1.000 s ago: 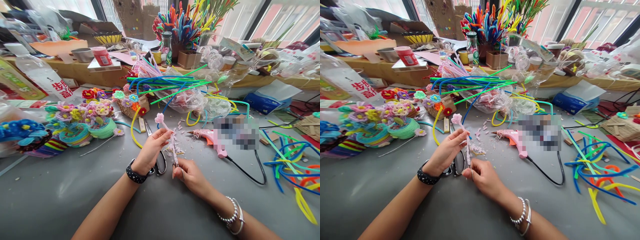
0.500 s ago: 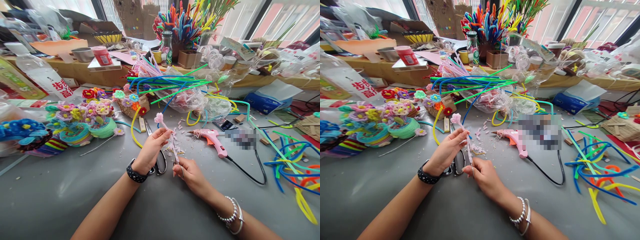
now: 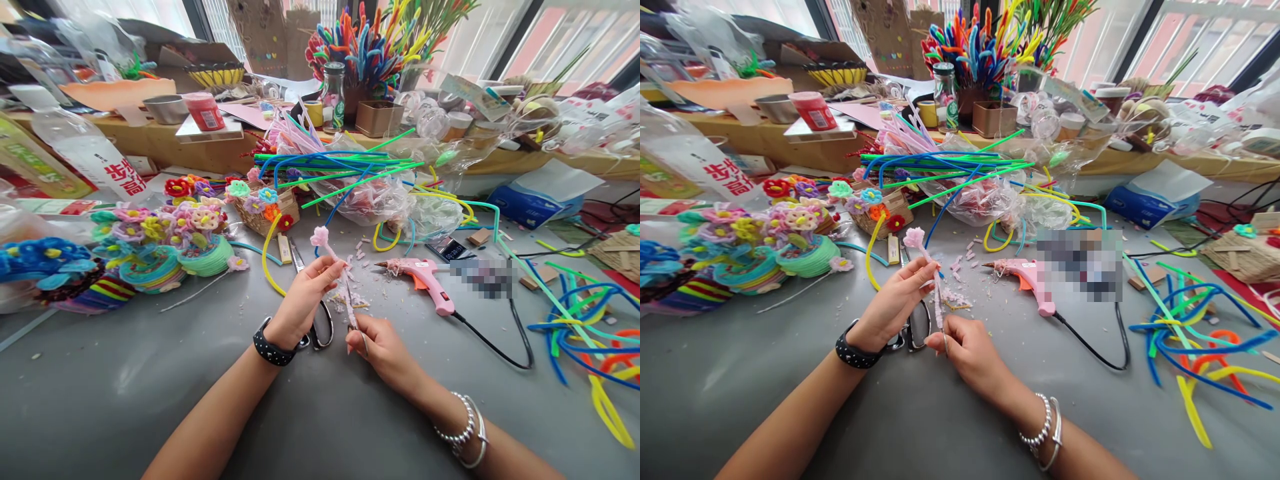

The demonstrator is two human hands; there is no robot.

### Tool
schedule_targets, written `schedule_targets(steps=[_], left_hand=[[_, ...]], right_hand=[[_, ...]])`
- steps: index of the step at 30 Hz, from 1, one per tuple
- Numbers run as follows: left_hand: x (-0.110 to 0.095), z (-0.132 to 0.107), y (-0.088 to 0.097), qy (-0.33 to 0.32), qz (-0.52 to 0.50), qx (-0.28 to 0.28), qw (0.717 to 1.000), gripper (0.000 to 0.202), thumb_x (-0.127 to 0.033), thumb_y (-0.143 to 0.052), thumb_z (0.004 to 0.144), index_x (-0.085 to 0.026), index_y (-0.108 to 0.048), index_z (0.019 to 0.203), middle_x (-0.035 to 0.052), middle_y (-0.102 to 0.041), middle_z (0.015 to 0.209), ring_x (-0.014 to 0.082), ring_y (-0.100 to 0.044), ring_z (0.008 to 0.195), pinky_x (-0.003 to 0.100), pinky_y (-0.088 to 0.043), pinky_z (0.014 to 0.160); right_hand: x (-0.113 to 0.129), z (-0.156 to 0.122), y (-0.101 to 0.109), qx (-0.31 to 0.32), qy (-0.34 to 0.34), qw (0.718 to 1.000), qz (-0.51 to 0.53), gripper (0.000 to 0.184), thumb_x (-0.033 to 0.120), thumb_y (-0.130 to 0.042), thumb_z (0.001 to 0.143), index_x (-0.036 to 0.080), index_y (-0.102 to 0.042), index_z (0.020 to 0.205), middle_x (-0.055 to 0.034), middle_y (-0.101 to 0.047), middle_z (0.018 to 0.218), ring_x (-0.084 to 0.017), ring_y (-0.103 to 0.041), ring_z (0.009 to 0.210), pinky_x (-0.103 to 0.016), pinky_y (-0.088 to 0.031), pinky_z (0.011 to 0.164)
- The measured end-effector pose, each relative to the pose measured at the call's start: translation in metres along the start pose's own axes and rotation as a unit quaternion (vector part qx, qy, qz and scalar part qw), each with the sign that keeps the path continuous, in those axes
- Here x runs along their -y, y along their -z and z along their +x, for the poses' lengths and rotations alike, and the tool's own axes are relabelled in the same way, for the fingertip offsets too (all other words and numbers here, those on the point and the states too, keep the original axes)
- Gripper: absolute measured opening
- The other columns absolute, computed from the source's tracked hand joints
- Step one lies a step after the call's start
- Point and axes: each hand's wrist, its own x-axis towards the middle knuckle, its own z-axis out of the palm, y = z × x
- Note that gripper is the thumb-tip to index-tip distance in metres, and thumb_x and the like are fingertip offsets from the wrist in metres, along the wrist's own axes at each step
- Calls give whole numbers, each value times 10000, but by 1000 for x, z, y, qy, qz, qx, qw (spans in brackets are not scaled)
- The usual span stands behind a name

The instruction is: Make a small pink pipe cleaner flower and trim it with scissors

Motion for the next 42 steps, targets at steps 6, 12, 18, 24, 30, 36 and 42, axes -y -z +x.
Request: schedule_targets(steps=[6,12,18,24,30,36,42], left_hand=[[0,0,-1,-5,-21,-16,1000,91,-244,-647,649,-191,-583,687,-47,-523,737,60,-448,687,183,-321,651],[-1,-1,-2,1,14,6,1000,101,-276,-627,666,-189,-582,689,-31,-541,744,78,-455,694,201,-321,672],[-1,-1,-2,-1,19,10,1000,92,-274,-620,675,-192,-582,689,-39,-536,742,72,-444,689,191,-312,659],[-1,-1,-2,-14,10,2,1000,89,-264,-625,668,-187,-581,677,-43,-523,722,66,-427,648,187,-308,624],[-1,0,-1,-12,6,5,1000,74,-255,-625,670,-192,-589,684,-49,-528,723,61,-430,654,187,-313,645],[-1,0,0,-2,20,33,999,69,-263,-614,684,-198,-597,701,-41,-533,762,69,-441,700,195,-319,679],[0,0,0,0,23,39,999,76,-268,-615,684,-197,-602,705,-32,-535,772,78,-446,718,206,-324,691]], right_hand=[[-4,0,-1,-6,-7,1000,-11,594,714,-298,696,160,-430,526,33,-386,475,-82,-348,463,-210,-276,465],[0,-1,1,36,17,999,26,614,709,-264,714,151,-480,578,35,-370,492,-77,-327,463,-203,-271,454],[2,0,1,15,1,1000,14,600,712,-296,699,154,-437,529,31,-386,490,-81,-331,476,-209,-274,471],[-1,1,0,-1,-9,1000,-2,574,698,-333,699,164,-407,501,30,-406,475,-82,-340,470,-210,-275,471],[-1,-1,1,26,7,999,26,612,719,-288,695,154,-452,525,36,-367,468,-76,-319,455,-208,-256,452],[0,-2,3,59,24,995,71,591,695,-311,713,145,-482,580,42,-336,495,-72,-295,465,-204,-231,448],[0,-2,3,40,20,997,55,583,692,-321,712,147,-474,571,35,-360,508,-77,-312,476,-207,-249,465]])
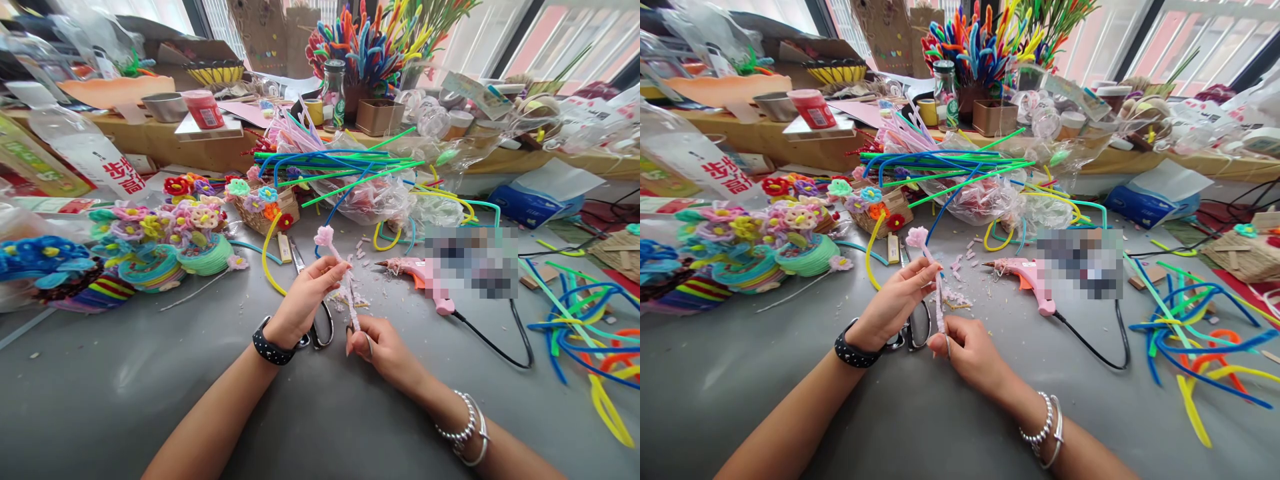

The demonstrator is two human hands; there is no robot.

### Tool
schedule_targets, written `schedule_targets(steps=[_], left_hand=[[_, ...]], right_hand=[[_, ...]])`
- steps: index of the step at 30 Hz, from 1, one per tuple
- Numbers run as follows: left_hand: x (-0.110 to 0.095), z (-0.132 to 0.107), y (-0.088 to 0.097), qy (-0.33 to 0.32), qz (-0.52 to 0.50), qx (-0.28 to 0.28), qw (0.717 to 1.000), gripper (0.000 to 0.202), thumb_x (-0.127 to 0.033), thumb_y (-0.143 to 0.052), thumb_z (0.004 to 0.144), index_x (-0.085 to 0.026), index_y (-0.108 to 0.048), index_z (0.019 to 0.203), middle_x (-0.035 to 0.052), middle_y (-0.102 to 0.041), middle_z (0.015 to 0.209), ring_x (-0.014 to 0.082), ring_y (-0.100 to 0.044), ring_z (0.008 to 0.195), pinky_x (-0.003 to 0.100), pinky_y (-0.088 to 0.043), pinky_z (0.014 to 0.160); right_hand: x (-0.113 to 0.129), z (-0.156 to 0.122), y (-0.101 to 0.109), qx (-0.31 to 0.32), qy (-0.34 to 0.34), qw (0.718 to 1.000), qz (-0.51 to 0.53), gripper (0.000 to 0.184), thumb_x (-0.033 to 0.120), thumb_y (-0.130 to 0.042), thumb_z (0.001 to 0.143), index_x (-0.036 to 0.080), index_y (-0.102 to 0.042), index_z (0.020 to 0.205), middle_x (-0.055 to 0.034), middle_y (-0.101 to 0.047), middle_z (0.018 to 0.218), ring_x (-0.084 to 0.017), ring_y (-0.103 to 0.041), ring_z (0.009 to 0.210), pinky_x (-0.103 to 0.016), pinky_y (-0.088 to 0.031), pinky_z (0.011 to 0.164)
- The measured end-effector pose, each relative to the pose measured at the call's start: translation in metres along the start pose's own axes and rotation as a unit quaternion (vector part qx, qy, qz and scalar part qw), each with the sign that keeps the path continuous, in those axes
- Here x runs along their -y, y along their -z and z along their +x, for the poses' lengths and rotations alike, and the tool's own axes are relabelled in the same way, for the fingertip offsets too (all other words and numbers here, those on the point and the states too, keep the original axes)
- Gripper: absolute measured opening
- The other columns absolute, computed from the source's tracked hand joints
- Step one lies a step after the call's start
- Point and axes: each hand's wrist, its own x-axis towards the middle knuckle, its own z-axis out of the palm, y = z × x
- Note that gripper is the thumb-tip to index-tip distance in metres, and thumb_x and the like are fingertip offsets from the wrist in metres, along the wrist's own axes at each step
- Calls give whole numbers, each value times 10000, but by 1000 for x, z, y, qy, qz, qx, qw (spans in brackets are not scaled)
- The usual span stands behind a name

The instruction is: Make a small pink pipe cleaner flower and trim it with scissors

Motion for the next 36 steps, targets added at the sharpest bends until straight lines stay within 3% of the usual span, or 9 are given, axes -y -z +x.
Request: schedule_targets(steps=[5,12,21,28,36], left_hand=[[-1,0,0,-2,-21,-24,1000,66,-253,-626,676,-196,-596,690,-45,-544,741,62,-441,688,191,-319,677],[-1,1,0,-2,-51,-46,998,82,-241,-650,652,-192,-598,691,-48,-570,755,54,-459,683,187,-326,669],[0,1,1,-9,-19,-13,1000,65,-247,-622,683,-194,-610,718,-41,-556,774,59,-457,711,183,-327,675],[0,1,1,-5,2,12,1000,71,-263,-607,696,-199,-615,724,-36,-543,775,69,-454,730,193,-327,686],[-1,0,0,3,-31,-34,999,65,-245,-639,663,-195,-599,677,-47,-559,752,57,-454,694,186,-322,670]], right_hand=[[-3,1,-1,-45,-22,999,-14,583,696,-335,701,152,-459,532,36,-360,481,-79,-317,460,-210,-267,471],[-5,3,0,-53,-4,998,-23,576,684,-357,702,150,-471,518,28,-391,493,-83,-332,479,-211,-276,489],[-5,0,0,13,11,1000,23,584,688,-319,716,150,-468,544,36,-347,496,-74,-301,458,-211,-251,463],[-1,1,2,16,12,1000,18,596,714,-304,694,152,-457,568,28,-355,529,-86,-300,501,-213,-241,475],[-6,1,-1,-57,-30,998,1,531,656,-385,713,159,-458,543,26,-390,513,-87,-325,488,-217,-263,484]])
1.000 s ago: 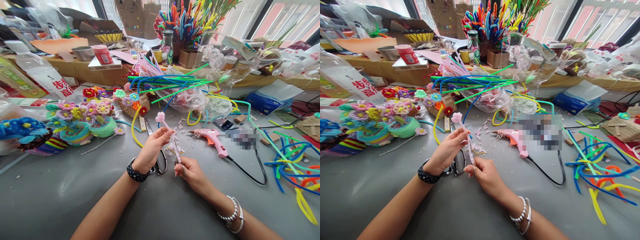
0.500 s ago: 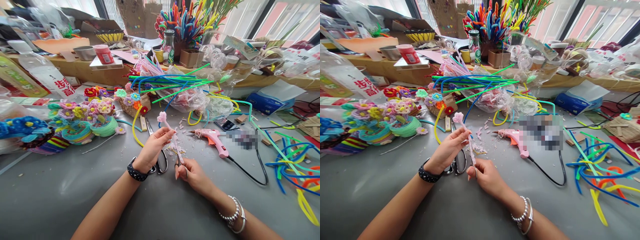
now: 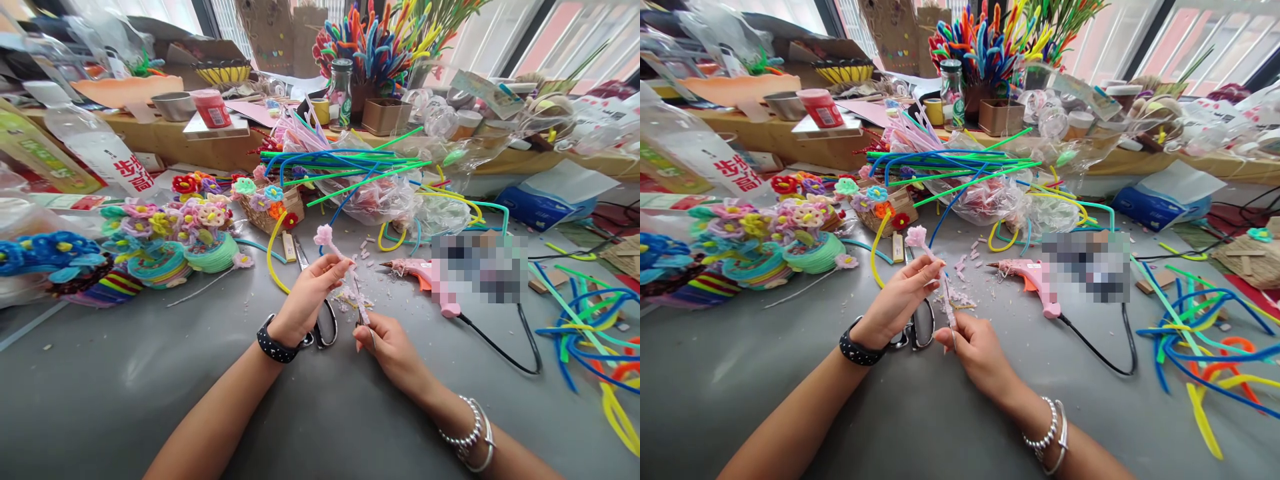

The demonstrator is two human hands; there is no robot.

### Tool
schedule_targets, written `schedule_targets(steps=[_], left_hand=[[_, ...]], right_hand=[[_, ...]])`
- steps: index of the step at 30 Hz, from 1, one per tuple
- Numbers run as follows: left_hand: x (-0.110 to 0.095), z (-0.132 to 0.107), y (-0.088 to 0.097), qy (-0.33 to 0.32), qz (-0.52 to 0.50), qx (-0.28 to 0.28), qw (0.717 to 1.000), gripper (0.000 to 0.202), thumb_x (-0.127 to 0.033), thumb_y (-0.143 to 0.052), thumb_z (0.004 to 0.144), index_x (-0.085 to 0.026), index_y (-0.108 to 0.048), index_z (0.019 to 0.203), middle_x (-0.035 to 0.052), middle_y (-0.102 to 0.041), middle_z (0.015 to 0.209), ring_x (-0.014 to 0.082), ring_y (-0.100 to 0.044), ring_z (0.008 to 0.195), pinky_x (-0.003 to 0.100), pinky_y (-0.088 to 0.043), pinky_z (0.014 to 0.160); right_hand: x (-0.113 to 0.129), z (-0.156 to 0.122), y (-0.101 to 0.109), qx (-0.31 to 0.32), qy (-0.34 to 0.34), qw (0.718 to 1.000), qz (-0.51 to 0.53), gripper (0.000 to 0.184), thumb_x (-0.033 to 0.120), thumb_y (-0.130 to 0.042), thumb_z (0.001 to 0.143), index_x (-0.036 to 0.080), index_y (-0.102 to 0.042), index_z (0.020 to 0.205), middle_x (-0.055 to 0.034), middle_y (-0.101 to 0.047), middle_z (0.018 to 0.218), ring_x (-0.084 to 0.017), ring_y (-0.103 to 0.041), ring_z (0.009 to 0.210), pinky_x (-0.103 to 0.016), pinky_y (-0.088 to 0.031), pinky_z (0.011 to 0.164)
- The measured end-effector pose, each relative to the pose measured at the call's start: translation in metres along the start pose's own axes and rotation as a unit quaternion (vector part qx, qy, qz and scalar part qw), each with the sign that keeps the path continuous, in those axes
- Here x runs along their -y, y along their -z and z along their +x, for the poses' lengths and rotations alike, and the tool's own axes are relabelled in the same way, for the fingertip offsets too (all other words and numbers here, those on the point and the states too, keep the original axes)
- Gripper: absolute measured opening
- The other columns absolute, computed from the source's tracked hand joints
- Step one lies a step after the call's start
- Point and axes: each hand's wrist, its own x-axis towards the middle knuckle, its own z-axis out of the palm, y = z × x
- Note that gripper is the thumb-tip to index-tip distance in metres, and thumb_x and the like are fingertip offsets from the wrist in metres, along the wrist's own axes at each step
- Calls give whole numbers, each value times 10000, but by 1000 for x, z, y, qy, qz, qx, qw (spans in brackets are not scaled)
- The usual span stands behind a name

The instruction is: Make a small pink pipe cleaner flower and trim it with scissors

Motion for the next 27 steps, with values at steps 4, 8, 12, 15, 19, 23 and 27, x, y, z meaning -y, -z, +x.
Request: schedule_targets(steps=[4,8,12,15,19,23,27], left_hand=[[0,0,-1,2,-15,-15,1000,84,-237,-656,641,-193,-601,686,-48,-567,751,54,-458,679,188,-322,663],[-1,0,-1,3,-22,-15,1000,83,-234,-658,639,-191,-602,681,-48,-575,742,53,-464,670,191,-323,660],[-1,1,0,1,-26,-17,1000,83,-240,-659,642,-191,-602,676,-52,-572,741,47,-463,666,187,-324,657],[-1,1,1,2,-32,-11,999,79,-244,-661,642,-194,-611,678,-52,-571,745,46,-465,671,184,-329,654],[-1,1,2,13,-35,-2,999,59,-232,-656,648,-198,-633,692,-39,-581,759,54,-470,680,182,-338,654],[-1,0,1,18,-19,16,1000,54,-233,-641,662,-196,-647,700,-26,-591,775,60,-475,684,184,-342,656],[-1,0,1,17,-6,26,1000,57,-236,-627,672,-198,-650,708,-20,-590,791,67,-479,691,192,-344,663]], right_hand=[[0,0,0,-19,-4,999,-28,511,624,-401,728,161,-451,516,21,-421,508,-91,-356,493,-221,-280,499],[0,1,1,-24,-7,999,-40,498,614,-399,734,162,-455,532,20,-447,512,-94,-381,497,-221,-298,506],[0,2,5,-11,-11,999,-50,486,606,-420,729,160,-451,537,23,-444,515,-95,-390,509,-215,-300,506],[2,3,9,-2,-5,998,-59,486,602,-432,725,158,-451,528,29,-429,513,-92,-381,510,-210,-294,502],[5,2,11,32,18,998,-41,561,665,-350,721,155,-458,515,24,-403,511,-90,-351,501,-214,-277,492],[8,1,11,74,43,996,-31,614,713,-266,707,155,-459,542,22,-375,520,-94,-328,502,-223,-258,490],[6,1,11,75,40,996,-23,585,687,-287,727,155,-459,556,17,-391,535,-98,-344,518,-225,-266,500]])
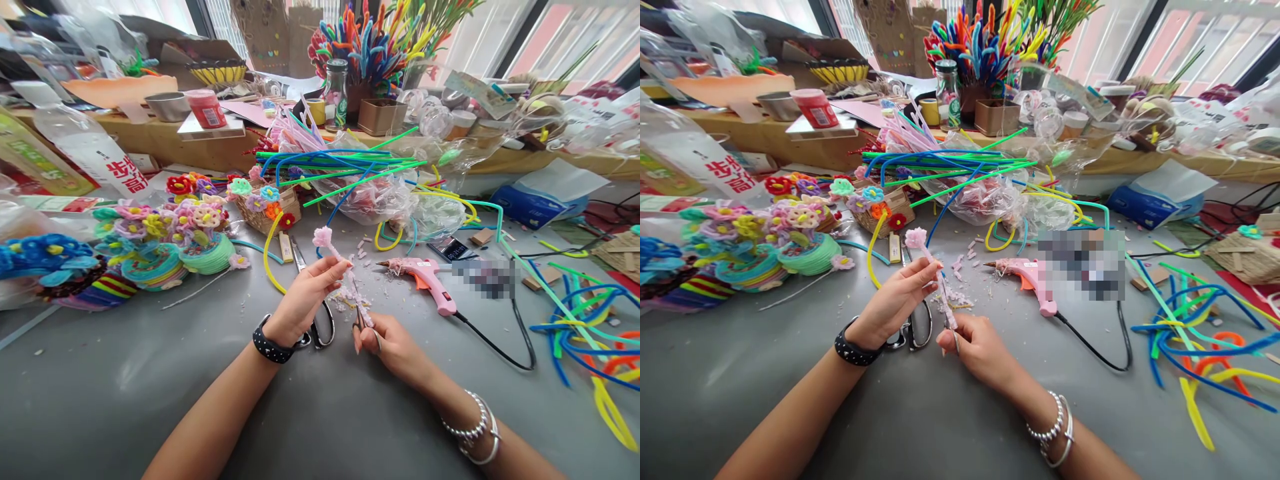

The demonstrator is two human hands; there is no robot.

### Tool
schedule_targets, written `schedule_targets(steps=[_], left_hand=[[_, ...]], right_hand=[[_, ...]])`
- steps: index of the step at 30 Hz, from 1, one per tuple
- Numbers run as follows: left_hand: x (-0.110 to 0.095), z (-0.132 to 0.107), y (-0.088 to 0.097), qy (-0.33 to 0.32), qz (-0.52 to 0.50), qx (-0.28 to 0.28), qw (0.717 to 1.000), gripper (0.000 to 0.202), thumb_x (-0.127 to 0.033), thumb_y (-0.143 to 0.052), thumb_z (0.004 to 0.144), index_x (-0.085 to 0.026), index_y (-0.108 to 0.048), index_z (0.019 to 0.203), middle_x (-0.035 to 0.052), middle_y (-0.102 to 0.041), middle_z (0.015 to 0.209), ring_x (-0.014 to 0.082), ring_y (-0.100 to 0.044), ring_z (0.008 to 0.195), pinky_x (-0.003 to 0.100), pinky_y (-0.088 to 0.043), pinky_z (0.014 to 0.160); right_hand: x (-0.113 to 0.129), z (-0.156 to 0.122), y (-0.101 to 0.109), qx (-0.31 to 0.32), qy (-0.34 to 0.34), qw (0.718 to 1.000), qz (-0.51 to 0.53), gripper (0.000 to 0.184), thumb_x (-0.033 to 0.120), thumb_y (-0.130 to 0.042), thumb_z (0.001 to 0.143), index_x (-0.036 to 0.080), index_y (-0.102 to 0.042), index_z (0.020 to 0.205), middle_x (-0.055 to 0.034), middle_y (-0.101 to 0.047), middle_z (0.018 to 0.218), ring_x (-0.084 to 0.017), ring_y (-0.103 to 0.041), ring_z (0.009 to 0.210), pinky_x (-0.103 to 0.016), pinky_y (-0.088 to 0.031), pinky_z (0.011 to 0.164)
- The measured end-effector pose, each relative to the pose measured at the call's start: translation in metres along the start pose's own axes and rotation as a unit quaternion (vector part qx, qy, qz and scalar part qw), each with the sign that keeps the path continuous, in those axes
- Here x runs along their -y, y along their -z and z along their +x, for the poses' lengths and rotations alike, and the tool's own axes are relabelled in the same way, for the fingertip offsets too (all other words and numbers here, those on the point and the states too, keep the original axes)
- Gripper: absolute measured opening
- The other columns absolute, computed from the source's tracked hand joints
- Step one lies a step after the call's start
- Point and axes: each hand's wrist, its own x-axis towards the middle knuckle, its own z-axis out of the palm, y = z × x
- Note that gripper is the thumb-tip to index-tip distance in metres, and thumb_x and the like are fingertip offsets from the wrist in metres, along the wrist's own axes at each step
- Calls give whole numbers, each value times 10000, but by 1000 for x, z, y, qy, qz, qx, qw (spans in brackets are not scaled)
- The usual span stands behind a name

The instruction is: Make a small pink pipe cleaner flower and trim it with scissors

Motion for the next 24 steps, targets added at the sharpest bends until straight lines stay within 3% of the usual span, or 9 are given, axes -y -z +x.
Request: schedule_targets(steps=[10,18,24], left_hand=[[0,0,-1,-3,-14,-21,1000,53,-241,-632,673,-191,-620,686,-44,-562,745,50,-462,669,178,-334,655],[0,0,-1,7,-16,-18,1000,59,-234,-634,669,-185,-622,698,-39,-571,750,50,-476,667,176,-344,647],[-3,1,-1,-24,-78,-29,996,82,-241,-630,672,-174,-606,713,-35,-568,721,54,-510,653,175,-374,619]], right_hand=[[-2,3,-3,-76,-44,996,-13,487,599,-416,741,163,-429,525,22,-427,520,-94,-367,512,-222,-284,508],[-2,1,2,-17,-33,999,10,604,717,-296,694,151,-470,572,18,-390,544,-86,-320,505,-218,-260,476],[-3,3,3,20,-104,982,156,602,719,-340,675,141,-480,583,75,-250,450,-52,-184,411,-203,-146,396]])
